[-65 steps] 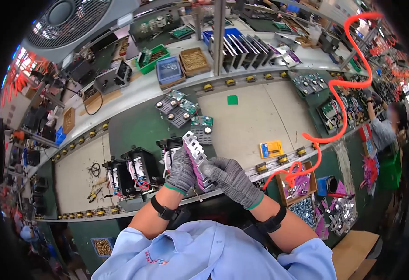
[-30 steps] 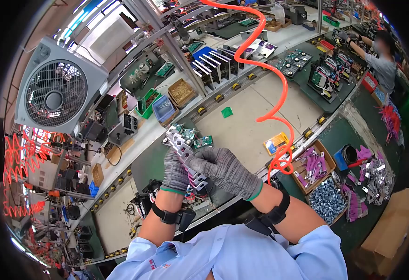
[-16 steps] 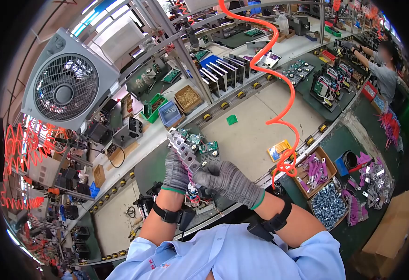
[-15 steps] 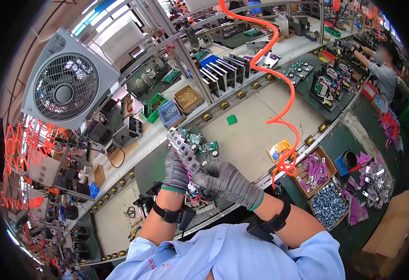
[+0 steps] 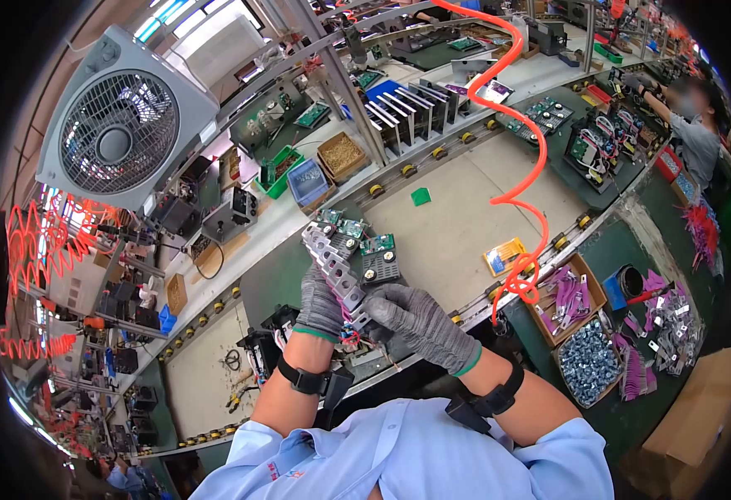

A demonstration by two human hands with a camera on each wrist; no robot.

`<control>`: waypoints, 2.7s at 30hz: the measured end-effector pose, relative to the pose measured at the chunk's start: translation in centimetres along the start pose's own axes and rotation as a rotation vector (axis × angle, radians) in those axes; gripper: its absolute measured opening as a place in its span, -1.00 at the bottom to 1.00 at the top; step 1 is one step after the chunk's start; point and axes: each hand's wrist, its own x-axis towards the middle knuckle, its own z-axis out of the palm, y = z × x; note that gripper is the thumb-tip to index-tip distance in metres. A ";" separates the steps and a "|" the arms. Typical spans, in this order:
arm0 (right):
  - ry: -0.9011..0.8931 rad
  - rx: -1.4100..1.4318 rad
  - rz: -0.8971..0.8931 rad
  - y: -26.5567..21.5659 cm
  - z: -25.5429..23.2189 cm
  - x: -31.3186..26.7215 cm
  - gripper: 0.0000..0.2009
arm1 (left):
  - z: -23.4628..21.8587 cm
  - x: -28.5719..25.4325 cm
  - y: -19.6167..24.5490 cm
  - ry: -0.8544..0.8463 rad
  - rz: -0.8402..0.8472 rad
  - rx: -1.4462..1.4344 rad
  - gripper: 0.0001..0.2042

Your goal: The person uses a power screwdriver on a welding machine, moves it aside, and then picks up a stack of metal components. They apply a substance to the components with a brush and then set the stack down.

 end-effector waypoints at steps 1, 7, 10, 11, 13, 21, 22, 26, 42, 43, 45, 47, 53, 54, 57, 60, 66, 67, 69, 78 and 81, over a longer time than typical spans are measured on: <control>0.021 -0.040 -0.002 0.4 -0.1 -0.1 -0.53 | 0.1 -0.1 0.0 0.000 0.011 0.030 -0.64; 0.032 -0.120 0.067 0.0 0.2 -0.4 -0.63 | -1.4 0.4 -0.5 0.124 -0.049 0.003 -0.66; 0.031 -0.123 0.045 -0.4 0.1 -0.7 -0.65 | -1.4 0.3 -1.1 0.093 -0.083 -0.008 -0.70; 0.021 -0.111 0.032 -0.4 0.0 -0.9 -0.65 | -1.1 0.0 -1.2 0.102 -0.093 -0.009 -0.72; 0.022 -0.106 0.055 -0.2 -0.3 -1.2 -0.64 | 0.6 -1.6 -1.1 0.114 -0.087 0.023 -0.73; 0.083 -0.112 0.027 -0.6 -1.0 -1.3 -0.64 | 1.9 -1.7 -1.7 0.110 -0.046 0.066 -0.78; 0.095 -0.156 0.052 -0.5 -1.1 -1.1 -0.65 | 1.9 -1.6 -1.9 0.101 -0.042 0.064 -0.78; 0.109 -0.217 0.049 -0.4 -1.1 -1.0 -0.67 | 2.2 -2.1 -1.8 0.041 -0.071 0.042 -0.79; 0.212 -0.241 0.037 -1.4 -1.5 -1.6 -0.64 | 1.0 -0.7 -4.1 -0.009 -0.012 0.142 -0.78; 0.205 -0.195 0.054 -1.3 -1.6 -1.7 -0.65 | 0.7 -0.5 -4.4 -0.009 -0.022 0.135 -0.78; 0.195 -0.211 0.067 -1.5 -1.8 -1.9 -0.62 | 0.6 -0.3 -4.6 -0.013 -0.032 0.126 -0.77; 0.189 -0.228 0.079 -1.4 -2.1 -2.1 -0.59 | 0.9 -0.5 -4.8 -0.035 -0.039 0.136 -0.76; 0.281 -0.179 0.077 -0.8 -3.6 -3.7 -0.41 | 0.0 0.0 -7.4 -0.237 0.119 0.310 -0.83; 0.271 -0.224 0.045 -0.3 -4.1 -4.4 -0.43 | -0.4 0.1 -7.6 -0.258 0.089 0.319 -0.81; 0.286 -0.338 0.050 2.2 -7.3 -8.5 -0.45 | -1.3 -0.5 -8.0 -0.319 -0.019 0.375 -0.75; 0.497 -0.513 0.243 2.5 -10.3 -14.7 -0.52 | -2.4 -0.1 -8.3 -0.242 -0.152 0.366 -0.77; 1.156 -0.910 0.323 5.9 -21.2 -28.8 -0.65 | -7.9 2.7 -10.5 -0.083 -0.367 0.031 -0.88; 1.222 -1.048 0.263 6.3 -24.3 -30.9 -0.61 | -7.1 2.2 -10.4 -0.139 -0.388 0.013 -0.87; 1.282 -1.182 0.197 5.1 -28.0 -32.4 -0.56 | -5.2 1.6 -11.0 -0.112 -0.404 0.151 -0.82; 1.103 -1.855 0.454 3.5 -38.8 -33.8 -0.28 | -6.6 2.7 -12.7 0.003 -0.457 0.277 -0.76; 1.229 -1.587 0.748 -1.4 -39.8 -36.5 -0.31 | -7.3 3.3 -12.9 -0.110 -0.408 0.151 -0.77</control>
